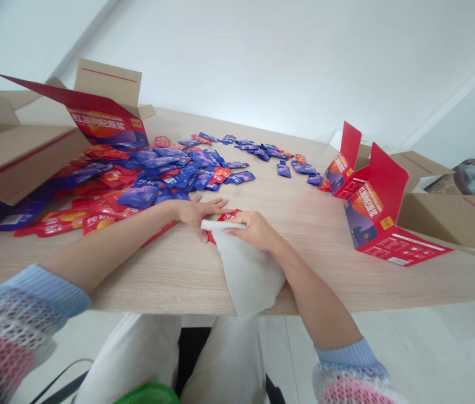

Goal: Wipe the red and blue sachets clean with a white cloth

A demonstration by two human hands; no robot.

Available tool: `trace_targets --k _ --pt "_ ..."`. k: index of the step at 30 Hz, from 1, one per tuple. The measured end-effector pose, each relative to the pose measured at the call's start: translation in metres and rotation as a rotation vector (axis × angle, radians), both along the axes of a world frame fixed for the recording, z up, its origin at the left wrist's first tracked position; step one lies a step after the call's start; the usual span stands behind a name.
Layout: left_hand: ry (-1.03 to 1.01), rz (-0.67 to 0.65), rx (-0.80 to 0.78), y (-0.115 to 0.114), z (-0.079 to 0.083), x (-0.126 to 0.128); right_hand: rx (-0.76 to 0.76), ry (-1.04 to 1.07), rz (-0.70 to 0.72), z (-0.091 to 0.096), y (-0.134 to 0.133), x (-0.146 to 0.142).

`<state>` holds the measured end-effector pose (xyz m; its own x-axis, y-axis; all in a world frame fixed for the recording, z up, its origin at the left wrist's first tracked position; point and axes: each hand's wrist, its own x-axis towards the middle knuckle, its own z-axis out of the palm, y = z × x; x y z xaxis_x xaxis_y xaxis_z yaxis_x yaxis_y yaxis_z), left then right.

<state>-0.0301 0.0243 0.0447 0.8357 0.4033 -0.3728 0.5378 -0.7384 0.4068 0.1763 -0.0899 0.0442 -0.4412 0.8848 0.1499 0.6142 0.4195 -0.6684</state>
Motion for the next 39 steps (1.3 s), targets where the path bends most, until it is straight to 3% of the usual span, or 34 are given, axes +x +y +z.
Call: trace_targets --k 2,4,6,7,12,15,18,27,35,37,39 --pt "-0.011 -0.01 0.003 0.002 -0.002 0.0 0.146 0.026 -0.299 0.001 0.006 0.012" --pt "-0.021 -0.023 0.011 0.005 -0.004 -0.001 0.26 -0.095 -0.581 0.002 0.011 0.024" --pt "-0.021 -0.026 0.02 0.006 -0.006 -0.001 0.294 -0.319 -0.77 0.001 0.013 0.03" --pt "-0.017 -0.024 0.024 0.007 -0.006 -0.001 0.272 -0.436 -0.798 0.0 0.013 0.029" --pt "0.0 -0.027 0.067 0.003 -0.008 0.001 0.143 -0.801 -0.502 -0.011 0.006 -0.014" --pt "0.006 -0.031 0.08 0.001 -0.01 0.002 0.19 -0.881 -0.349 -0.011 0.002 -0.036" --pt "0.013 -0.012 0.083 0.0 -0.01 0.003 0.19 -0.896 -0.236 -0.006 -0.001 -0.038" --pt "0.05 -0.041 0.106 -0.002 -0.007 0.002 0.145 -0.637 0.118 0.004 -0.007 -0.019" --pt "0.148 -0.069 0.112 0.004 -0.005 0.008 -0.134 -0.348 0.402 0.005 -0.002 0.006" --pt "0.148 -0.069 0.109 0.005 -0.005 0.008 -0.137 -0.303 0.39 0.004 0.0 0.014" --pt "0.141 -0.068 0.101 0.004 -0.006 0.007 -0.075 -0.309 0.248 0.002 0.003 0.023"
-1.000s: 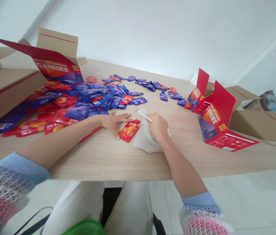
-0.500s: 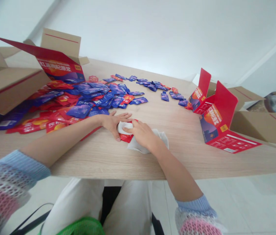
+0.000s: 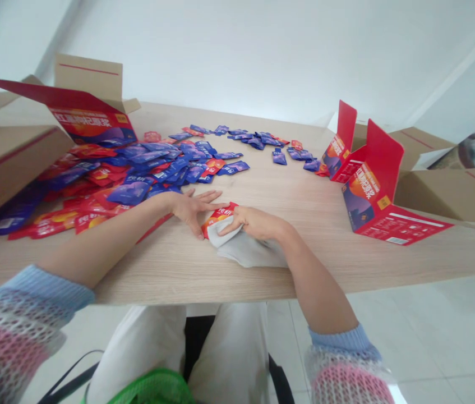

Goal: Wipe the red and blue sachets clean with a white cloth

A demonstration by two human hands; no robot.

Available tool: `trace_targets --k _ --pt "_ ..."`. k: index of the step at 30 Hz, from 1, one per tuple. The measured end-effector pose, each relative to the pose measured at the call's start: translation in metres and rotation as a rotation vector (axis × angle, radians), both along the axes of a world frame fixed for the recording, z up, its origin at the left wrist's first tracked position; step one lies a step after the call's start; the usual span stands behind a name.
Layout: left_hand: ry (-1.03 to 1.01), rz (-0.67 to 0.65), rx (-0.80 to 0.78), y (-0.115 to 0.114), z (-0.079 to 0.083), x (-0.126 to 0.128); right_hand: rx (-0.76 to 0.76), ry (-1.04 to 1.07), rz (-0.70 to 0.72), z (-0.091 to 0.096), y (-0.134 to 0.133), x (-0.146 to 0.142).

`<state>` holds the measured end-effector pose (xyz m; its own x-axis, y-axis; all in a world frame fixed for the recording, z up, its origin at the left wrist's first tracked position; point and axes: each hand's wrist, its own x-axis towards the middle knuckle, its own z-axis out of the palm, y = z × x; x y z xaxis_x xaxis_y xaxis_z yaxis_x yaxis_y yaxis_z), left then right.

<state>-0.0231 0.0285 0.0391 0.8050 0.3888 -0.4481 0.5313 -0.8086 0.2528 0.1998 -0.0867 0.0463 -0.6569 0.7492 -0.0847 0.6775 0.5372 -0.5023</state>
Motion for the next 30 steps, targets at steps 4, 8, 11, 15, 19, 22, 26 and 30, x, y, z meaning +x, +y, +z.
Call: trace_targets --k 4,8,11,15,19,22,26,30 --pt "-0.025 -0.002 0.002 -0.003 -0.002 -0.004 0.243 -0.135 -0.424 -0.005 0.008 0.009" --pt "-0.062 -0.001 0.004 -0.005 -0.004 -0.007 0.3 -0.329 -0.481 -0.01 0.006 -0.008" --pt "-0.077 -0.004 -0.008 -0.006 -0.004 -0.007 0.312 -0.395 -0.39 -0.013 0.003 -0.024" --pt "-0.077 0.01 -0.014 -0.006 -0.002 -0.007 0.27 -0.33 -0.204 -0.013 0.002 -0.031" --pt "-0.088 0.008 -0.018 -0.004 -0.003 -0.007 0.234 -0.192 -0.085 -0.009 0.001 -0.029" --pt "-0.09 0.001 -0.02 -0.002 -0.006 -0.006 0.153 -0.131 0.0 -0.005 -0.003 -0.026" --pt "-0.071 0.005 -0.006 -0.001 -0.006 -0.005 0.045 -0.056 0.112 -0.003 -0.005 -0.023" --pt "-0.032 -0.004 -0.014 -0.001 -0.002 -0.003 -0.065 -0.007 0.208 -0.002 -0.005 -0.023"
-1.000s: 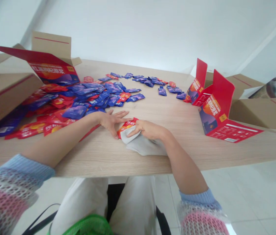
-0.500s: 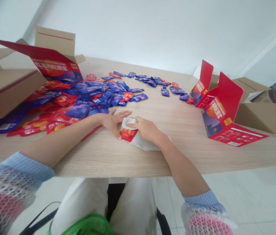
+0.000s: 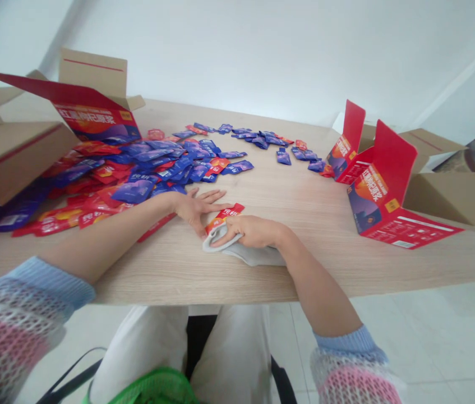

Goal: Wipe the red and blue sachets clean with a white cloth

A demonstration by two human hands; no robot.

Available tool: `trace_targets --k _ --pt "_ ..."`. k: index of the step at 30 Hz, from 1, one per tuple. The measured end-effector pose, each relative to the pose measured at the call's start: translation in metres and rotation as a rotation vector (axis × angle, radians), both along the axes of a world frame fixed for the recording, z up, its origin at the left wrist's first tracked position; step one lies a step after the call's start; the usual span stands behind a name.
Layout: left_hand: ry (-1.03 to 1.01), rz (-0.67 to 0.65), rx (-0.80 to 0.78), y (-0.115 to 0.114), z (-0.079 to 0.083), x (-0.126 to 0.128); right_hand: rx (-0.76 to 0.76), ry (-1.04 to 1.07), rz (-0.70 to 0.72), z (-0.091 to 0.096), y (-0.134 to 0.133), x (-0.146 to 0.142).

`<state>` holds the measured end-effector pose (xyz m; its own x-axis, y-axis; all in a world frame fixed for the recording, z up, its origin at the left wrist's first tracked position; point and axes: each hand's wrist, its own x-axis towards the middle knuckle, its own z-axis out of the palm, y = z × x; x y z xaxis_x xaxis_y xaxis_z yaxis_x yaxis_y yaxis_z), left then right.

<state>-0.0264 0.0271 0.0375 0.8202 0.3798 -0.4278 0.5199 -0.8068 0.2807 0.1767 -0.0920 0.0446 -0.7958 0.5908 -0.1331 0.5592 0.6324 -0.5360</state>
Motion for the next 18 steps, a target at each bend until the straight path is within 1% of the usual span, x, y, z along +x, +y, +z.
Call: trace_targets --k 2,3,5,7,11,13,15,18 --pt "0.003 -0.004 0.001 0.001 0.001 0.001 -0.042 0.026 -0.001 0.0 0.002 0.001" --pt "0.002 -0.006 0.003 0.002 0.001 0.001 -0.046 0.045 -0.024 -0.001 0.003 0.003" --pt "0.001 -0.011 0.009 0.003 0.0 0.001 -0.008 0.059 -0.121 -0.003 0.008 0.009" --pt "-0.003 -0.019 0.008 0.005 -0.002 0.001 0.082 -0.001 -0.297 -0.007 0.013 0.02" --pt "-0.027 0.0 -0.007 0.004 -0.004 0.0 0.252 -0.245 -0.717 -0.017 0.02 0.043" --pt "-0.049 0.01 -0.011 0.001 -0.002 -0.002 0.306 -0.311 -0.85 -0.021 0.022 0.047" --pt "-0.068 0.01 -0.009 -0.003 -0.001 -0.003 0.364 -0.305 -0.898 -0.024 0.023 0.043" --pt "-0.084 0.009 0.006 -0.007 0.001 -0.005 0.436 -0.236 -0.881 -0.022 0.021 0.023"
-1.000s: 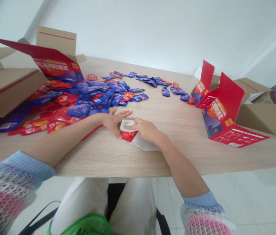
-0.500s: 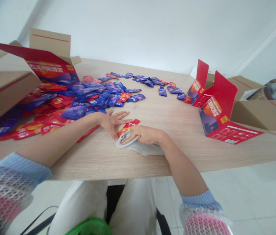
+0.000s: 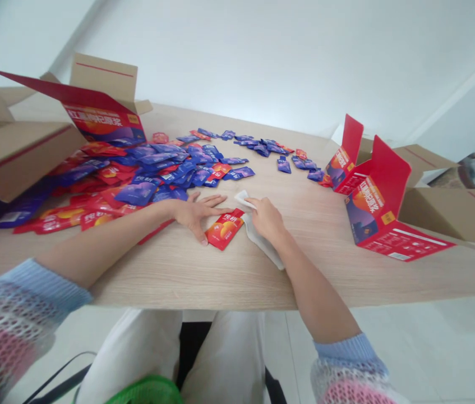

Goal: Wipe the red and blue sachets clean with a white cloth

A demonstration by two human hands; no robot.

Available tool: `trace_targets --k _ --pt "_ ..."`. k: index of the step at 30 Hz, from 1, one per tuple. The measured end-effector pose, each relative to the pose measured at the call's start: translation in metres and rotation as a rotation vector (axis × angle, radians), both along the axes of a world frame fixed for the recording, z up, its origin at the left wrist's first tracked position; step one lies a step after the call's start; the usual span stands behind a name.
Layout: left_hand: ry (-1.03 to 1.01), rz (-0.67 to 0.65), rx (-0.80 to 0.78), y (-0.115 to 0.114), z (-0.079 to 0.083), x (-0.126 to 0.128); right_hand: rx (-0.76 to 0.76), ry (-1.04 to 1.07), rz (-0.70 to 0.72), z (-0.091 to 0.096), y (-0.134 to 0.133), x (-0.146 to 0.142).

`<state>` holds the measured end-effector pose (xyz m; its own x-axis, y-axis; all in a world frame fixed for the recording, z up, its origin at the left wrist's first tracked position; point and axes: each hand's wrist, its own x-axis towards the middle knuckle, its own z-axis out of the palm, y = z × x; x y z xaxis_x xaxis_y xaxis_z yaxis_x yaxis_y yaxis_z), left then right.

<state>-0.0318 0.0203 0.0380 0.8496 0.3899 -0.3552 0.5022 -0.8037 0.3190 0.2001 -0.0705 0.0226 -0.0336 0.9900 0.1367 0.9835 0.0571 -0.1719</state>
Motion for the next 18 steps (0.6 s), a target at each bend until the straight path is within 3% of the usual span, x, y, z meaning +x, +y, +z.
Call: trace_targets --k 5,10,18 --pt "0.013 0.001 0.0 -0.001 0.001 -0.001 -0.048 -0.094 0.154 0.01 -0.013 -0.03" --pt "0.012 0.006 -0.013 0.002 -0.001 0.0 -0.129 -0.18 0.284 0.021 -0.024 -0.029" --pt "0.039 -0.004 0.02 0.003 -0.002 0.001 -0.218 -0.024 0.631 0.022 -0.026 -0.035"
